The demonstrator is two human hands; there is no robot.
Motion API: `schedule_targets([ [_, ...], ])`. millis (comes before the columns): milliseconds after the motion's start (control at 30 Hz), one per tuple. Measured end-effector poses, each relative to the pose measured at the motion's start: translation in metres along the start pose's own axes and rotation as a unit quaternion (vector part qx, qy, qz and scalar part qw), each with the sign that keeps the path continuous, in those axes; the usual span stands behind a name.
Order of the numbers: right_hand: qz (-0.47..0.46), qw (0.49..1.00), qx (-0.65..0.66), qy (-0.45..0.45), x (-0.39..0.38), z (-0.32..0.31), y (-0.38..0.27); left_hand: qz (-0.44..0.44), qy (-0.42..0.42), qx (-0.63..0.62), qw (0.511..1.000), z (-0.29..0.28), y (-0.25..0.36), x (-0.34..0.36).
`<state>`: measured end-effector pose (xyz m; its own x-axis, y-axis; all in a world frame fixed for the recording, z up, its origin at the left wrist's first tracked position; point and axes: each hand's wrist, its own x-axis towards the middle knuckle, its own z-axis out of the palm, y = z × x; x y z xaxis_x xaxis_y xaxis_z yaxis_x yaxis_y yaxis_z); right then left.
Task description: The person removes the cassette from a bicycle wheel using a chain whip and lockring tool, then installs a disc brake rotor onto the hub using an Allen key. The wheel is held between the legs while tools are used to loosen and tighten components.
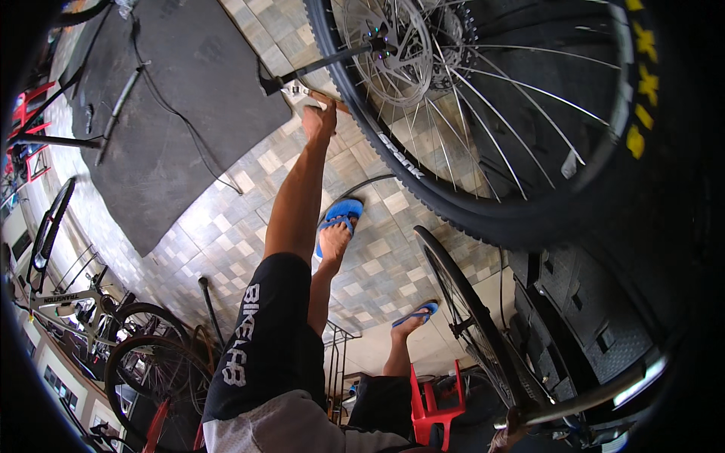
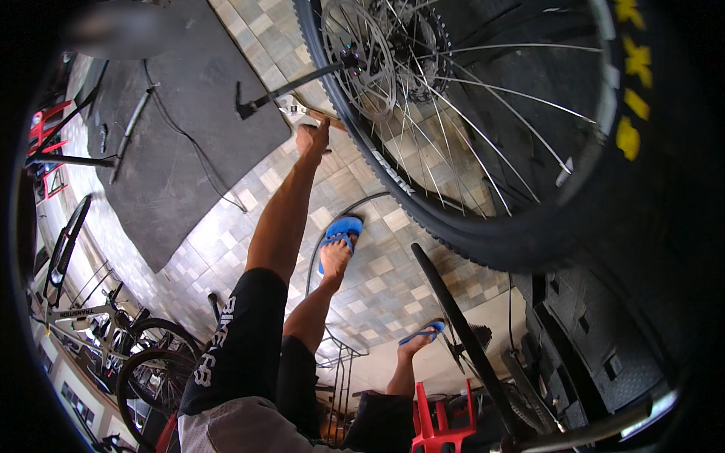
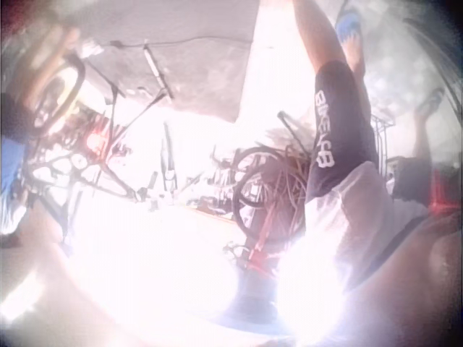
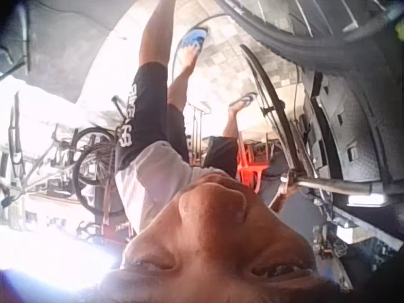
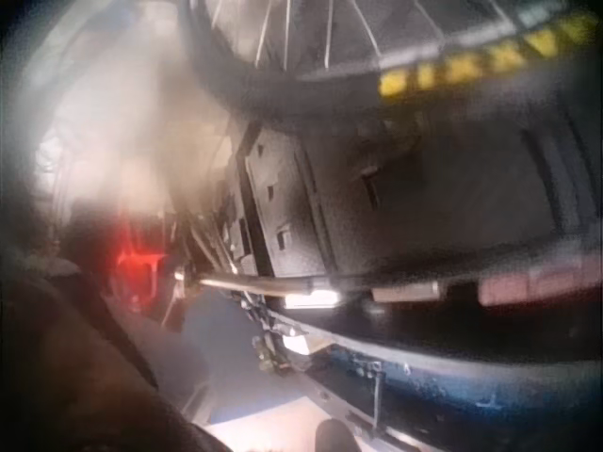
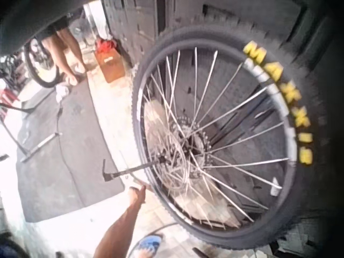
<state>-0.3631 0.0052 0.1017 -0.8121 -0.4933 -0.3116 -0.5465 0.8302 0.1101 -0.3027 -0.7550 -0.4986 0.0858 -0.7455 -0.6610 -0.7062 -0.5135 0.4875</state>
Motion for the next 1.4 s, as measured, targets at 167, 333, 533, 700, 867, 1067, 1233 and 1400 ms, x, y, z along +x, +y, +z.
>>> schedule_targets([
  [167, -0.06, 0.995, -0.066, -0.054, 0.0, -0.03, 0.0, -0.036, 0.036, -0.041, 0.998, 0.043, -0.008, 0.028],
  [333, 0.036, 0.999, -0.017, 0.022, -0.015, -0.015, -0.004, -0.054, -0.009, -0.011, 0.998, 0.045, -0.024, 0.058],
  [533, 0.122, 0.988, -0.051, 0.075, -0.068, 0.002, 0.022, -0.05, 0.058, 0.128, 0.989, 0.028, -0.066, 0.048],
  [700, -0.016, 0.999, 0.03, 0.02, 0.0, -0.007, -0.013, 0.048, 0.058, 0.205, 0.976, 0.006, -0.073, 0.038],
  [867, 0.097, 0.973, 0.178, 0.112, -0.022, 0.007, -0.017, 0.006, 0.003, 0.172, 0.985, -0.017, -0.094, -0.009],
  [1067, 0.13, 0.961, 0.233, 0.078, -0.002, 0.031, -0.032, 0.055, -0.086, 0.177, 0.979, -0.09, -0.146, -0.155],
  [1233, 0.171, 0.906, 0.385, 0.029, -0.001, 0.037, -0.037, 0.086, -0.14, -0.021, 0.986, -0.158, -0.151, -0.359],
  [1400, 0.217, 0.867, 0.449, -0.014, -0.001, 0.045, -0.015, 0.007, -0.17, -0.097, 0.981, -0.196, -0.108, -0.587],
])
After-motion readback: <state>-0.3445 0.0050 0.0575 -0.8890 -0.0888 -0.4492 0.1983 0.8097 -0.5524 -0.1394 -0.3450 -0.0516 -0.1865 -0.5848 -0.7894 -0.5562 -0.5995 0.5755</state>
